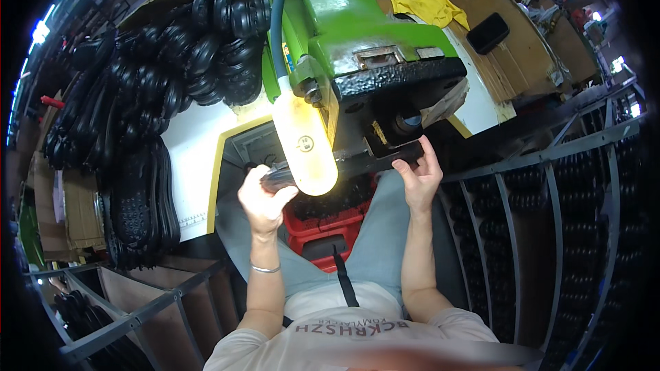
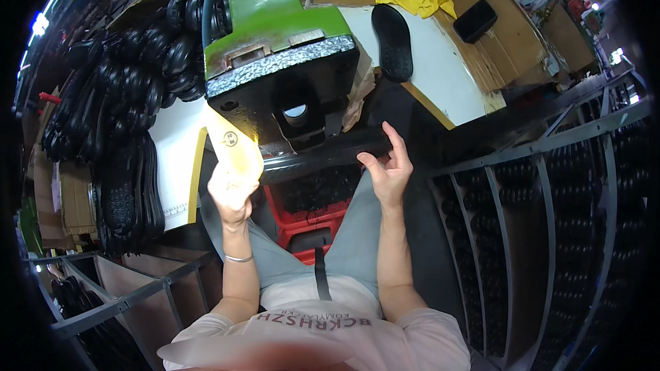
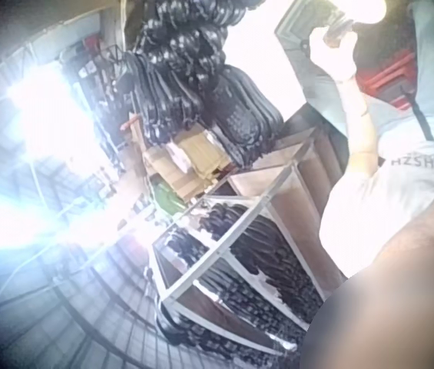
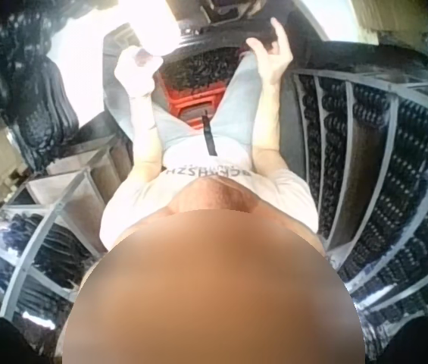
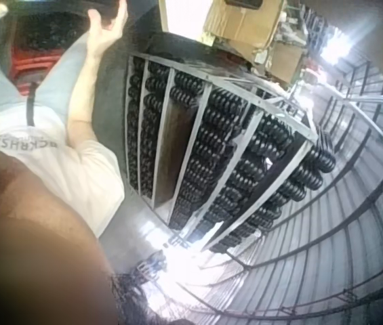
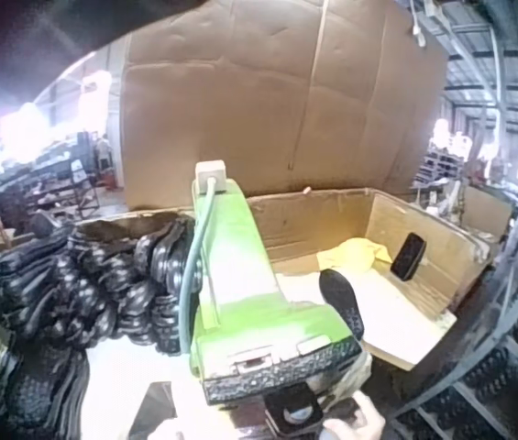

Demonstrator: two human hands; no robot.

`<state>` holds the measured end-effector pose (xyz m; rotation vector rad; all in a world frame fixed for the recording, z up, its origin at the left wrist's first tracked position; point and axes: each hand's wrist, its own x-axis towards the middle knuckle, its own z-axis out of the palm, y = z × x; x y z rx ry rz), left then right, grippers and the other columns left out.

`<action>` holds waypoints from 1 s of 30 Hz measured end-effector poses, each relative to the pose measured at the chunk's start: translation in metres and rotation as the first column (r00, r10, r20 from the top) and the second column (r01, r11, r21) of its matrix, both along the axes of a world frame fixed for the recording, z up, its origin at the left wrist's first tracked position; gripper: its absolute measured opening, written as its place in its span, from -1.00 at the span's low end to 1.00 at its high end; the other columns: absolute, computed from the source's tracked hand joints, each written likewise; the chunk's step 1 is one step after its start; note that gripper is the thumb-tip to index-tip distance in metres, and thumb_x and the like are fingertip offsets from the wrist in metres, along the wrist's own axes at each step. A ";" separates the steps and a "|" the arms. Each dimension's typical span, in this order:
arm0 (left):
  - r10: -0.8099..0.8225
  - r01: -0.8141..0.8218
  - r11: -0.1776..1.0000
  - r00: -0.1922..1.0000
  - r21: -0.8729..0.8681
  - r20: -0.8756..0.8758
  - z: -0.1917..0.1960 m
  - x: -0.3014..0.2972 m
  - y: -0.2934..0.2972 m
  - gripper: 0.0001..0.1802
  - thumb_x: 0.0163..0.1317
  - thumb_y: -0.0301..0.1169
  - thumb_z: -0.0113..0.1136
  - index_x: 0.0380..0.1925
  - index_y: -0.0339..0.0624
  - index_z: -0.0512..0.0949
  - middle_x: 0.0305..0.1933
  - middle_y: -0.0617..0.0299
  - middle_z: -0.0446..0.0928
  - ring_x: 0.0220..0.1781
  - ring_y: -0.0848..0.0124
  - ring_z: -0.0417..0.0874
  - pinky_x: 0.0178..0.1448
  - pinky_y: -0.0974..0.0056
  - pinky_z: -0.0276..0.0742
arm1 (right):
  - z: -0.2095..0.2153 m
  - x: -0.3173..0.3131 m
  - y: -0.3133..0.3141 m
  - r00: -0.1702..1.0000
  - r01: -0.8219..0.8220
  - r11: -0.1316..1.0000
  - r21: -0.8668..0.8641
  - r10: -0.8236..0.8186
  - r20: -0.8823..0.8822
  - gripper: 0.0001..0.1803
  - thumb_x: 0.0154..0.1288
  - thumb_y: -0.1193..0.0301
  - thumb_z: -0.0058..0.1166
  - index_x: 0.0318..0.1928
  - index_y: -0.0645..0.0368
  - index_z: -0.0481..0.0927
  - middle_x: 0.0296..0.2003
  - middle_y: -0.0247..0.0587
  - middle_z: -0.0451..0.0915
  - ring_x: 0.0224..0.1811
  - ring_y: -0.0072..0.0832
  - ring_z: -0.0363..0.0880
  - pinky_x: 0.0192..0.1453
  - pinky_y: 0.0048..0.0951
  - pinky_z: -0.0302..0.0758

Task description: The person uses a buffing machine to smooth the edges and surfaces of shoe soles in a manufacturing setting.

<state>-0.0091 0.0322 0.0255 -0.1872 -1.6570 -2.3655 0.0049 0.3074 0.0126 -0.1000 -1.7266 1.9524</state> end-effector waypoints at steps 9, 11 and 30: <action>-0.121 0.104 0.950 0.992 0.295 0.040 -0.047 0.016 -0.063 -0.57 -0.01 -0.54 0.45 -0.17 -0.24 0.42 -0.15 0.27 0.53 -0.09 0.46 0.57 0.12 0.35 0.47 | 0.009 -0.006 -0.040 0.980 -0.117 0.992 0.050 0.123 -0.157 -0.33 -0.07 0.71 0.38 0.14 0.43 0.45 0.09 -0.07 0.51 -0.05 -0.44 0.60 0.03 -0.45 0.59; -0.102 0.066 0.920 0.992 0.387 0.075 -0.058 0.019 -0.072 -0.56 -0.09 -0.58 0.47 -0.26 -0.18 0.41 -0.24 0.32 0.50 -0.16 0.47 0.54 0.06 0.35 0.45 | 0.005 -0.008 -0.049 0.977 -0.112 0.989 0.092 0.127 -0.173 -0.33 -0.13 0.67 0.44 0.10 0.38 0.50 0.11 -0.05 0.51 -0.03 -0.42 0.60 0.04 -0.43 0.59; 0.007 -0.022 0.970 0.998 -0.241 -0.064 -0.031 -0.001 0.071 -0.52 -0.07 -0.58 0.47 -0.14 -0.25 0.46 -0.14 0.22 0.53 -0.08 0.43 0.55 0.09 0.33 0.45 | -0.055 -0.023 -0.062 0.948 -0.315 0.934 -0.167 0.302 -0.098 -0.39 -0.19 0.53 0.49 0.00 0.32 0.60 -0.05 -0.09 0.64 -0.03 -0.43 0.61 0.11 -0.46 0.50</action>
